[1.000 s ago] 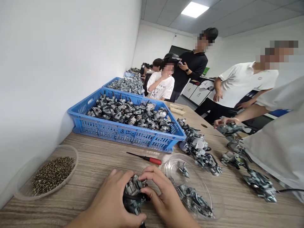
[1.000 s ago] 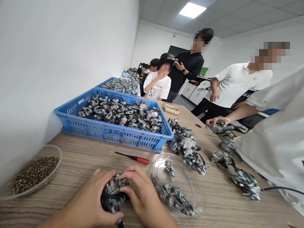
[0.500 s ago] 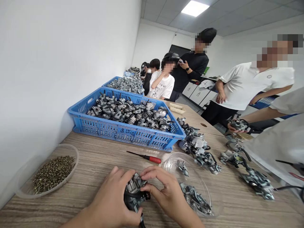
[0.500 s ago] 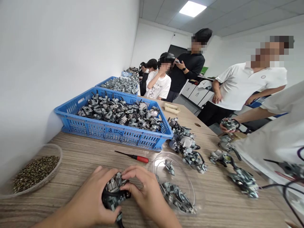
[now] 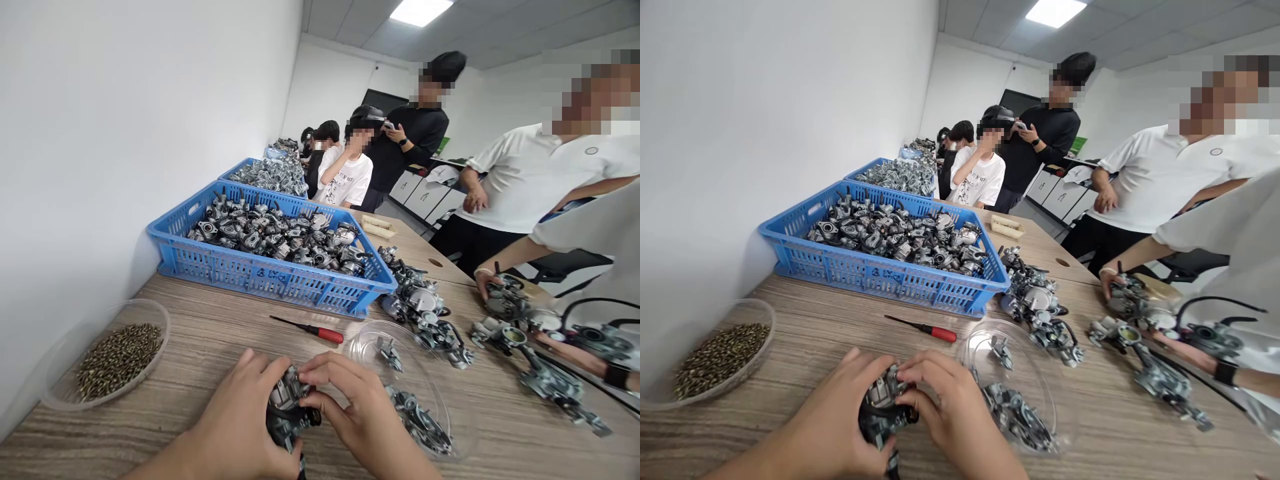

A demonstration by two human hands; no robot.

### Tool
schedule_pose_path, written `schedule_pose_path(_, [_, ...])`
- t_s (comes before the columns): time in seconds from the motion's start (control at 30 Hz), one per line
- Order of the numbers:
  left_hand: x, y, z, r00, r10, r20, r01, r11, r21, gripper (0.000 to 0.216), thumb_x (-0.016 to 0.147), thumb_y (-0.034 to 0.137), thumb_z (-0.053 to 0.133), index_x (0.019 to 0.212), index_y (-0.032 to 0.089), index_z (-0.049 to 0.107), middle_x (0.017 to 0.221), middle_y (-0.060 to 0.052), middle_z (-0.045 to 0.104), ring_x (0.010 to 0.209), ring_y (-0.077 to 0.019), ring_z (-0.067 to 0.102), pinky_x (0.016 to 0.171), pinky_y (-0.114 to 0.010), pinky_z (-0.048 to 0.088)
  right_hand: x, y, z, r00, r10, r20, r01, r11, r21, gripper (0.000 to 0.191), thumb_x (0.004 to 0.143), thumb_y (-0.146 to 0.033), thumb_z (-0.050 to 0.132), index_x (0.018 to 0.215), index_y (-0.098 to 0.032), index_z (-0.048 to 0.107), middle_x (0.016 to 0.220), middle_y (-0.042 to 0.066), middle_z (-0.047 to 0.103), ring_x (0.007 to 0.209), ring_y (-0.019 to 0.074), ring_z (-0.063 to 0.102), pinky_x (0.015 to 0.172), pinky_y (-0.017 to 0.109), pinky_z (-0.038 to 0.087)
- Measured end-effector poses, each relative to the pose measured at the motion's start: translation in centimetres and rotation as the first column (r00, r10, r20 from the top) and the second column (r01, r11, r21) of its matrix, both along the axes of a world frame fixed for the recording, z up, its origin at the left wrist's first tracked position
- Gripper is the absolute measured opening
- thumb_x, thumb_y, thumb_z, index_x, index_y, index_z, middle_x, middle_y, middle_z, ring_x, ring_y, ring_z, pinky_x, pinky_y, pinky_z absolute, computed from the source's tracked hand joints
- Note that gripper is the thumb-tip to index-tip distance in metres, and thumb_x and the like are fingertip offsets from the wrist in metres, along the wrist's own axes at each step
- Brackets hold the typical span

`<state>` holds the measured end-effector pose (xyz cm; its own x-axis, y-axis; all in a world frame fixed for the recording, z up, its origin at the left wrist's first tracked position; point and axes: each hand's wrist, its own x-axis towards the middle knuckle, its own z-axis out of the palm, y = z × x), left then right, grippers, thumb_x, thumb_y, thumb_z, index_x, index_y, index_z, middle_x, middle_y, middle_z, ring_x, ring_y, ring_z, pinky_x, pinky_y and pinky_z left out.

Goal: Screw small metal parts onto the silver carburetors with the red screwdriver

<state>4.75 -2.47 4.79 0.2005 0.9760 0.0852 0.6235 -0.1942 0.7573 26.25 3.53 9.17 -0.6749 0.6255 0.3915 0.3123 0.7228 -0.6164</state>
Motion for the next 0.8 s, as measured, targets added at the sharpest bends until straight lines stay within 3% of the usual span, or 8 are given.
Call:
schedule_pose_path(0.2, [-0.1,0.2,-0.1,0.998,0.008,0.062,-0.008,1.000,0.001,0.055,0.062,0.033,0.089,0.114,0.026,0.072,0.112,-0.007,0.075,0.107,-0.0370,0.062,0.100,-0.048,0.047,0.2,0.1,-1.4,0.998,-0.068,-0.019,0.067,0.997,-0.041,0.027,0.098,-0.021,0.082,0.122,-0.031,0.075,0.118,0.003,0.081,0.109,0.0212,0.078,0.100,0.032,0.061])
schedule_pose_path(0.33, [-0.5,0.1,-0.4,0.996,-0.012,0.094,0.009,1.000,0.028,0.067,0.062,0.033,0.093,0.125,0.026,0.071,0.119,-0.007,0.076,0.112,-0.0373,0.063,0.108,-0.050,0.045,0.1,-0.3,-2.6,0.995,-0.094,-0.036,0.093,0.995,-0.033,0.039,0.098,-0.019,0.079,0.133,-0.034,0.071,0.125,0.004,0.080,0.116,0.0236,0.075,0.105,0.038,0.059])
schedule_pose_path(0.5, [-0.7,0.2,-0.4,0.989,-0.058,0.136,0.049,0.996,0.072,0.083,0.060,0.033,0.099,0.137,0.029,0.069,0.130,-0.007,0.076,0.119,-0.0382,0.064,0.115,-0.051,0.042,0.1,-0.7,-3.1,0.991,-0.119,-0.067,0.116,0.992,-0.059,0.058,0.095,-0.017,0.080,0.148,-0.033,0.061,0.130,0.006,0.077,0.110,0.0240,0.073,0.102,0.041,0.059])
schedule_pose_path(0.7, [-0.5,0.4,-0.6,0.981,-0.053,0.185,0.047,0.998,0.036,0.081,0.061,0.026,0.097,0.136,0.024,0.068,0.130,-0.008,0.076,0.118,-0.0371,0.061,0.106,-0.047,0.050,0.4,-0.4,-3.1,0.985,-0.129,-0.113,0.116,0.986,-0.120,0.030,0.094,-0.022,0.083,0.121,-0.029,0.074,0.109,0.004,0.072,0.095,0.0217,0.070,0.089,0.036,0.060])
schedule_pose_path(0.8, [-0.3,0.5,-1.2,0.976,-0.040,0.214,0.031,0.999,0.042,0.082,0.061,0.023,0.096,0.137,0.022,0.066,0.131,-0.008,0.075,0.121,-0.0366,0.060,0.107,-0.046,0.050,0.4,-0.2,-3.4,0.979,-0.143,-0.147,0.121,0.981,-0.153,0.026,0.094,-0.029,0.086,0.118,-0.029,0.077,0.104,0.003,0.070,0.092,0.0215,0.070,0.087,0.035,0.060])
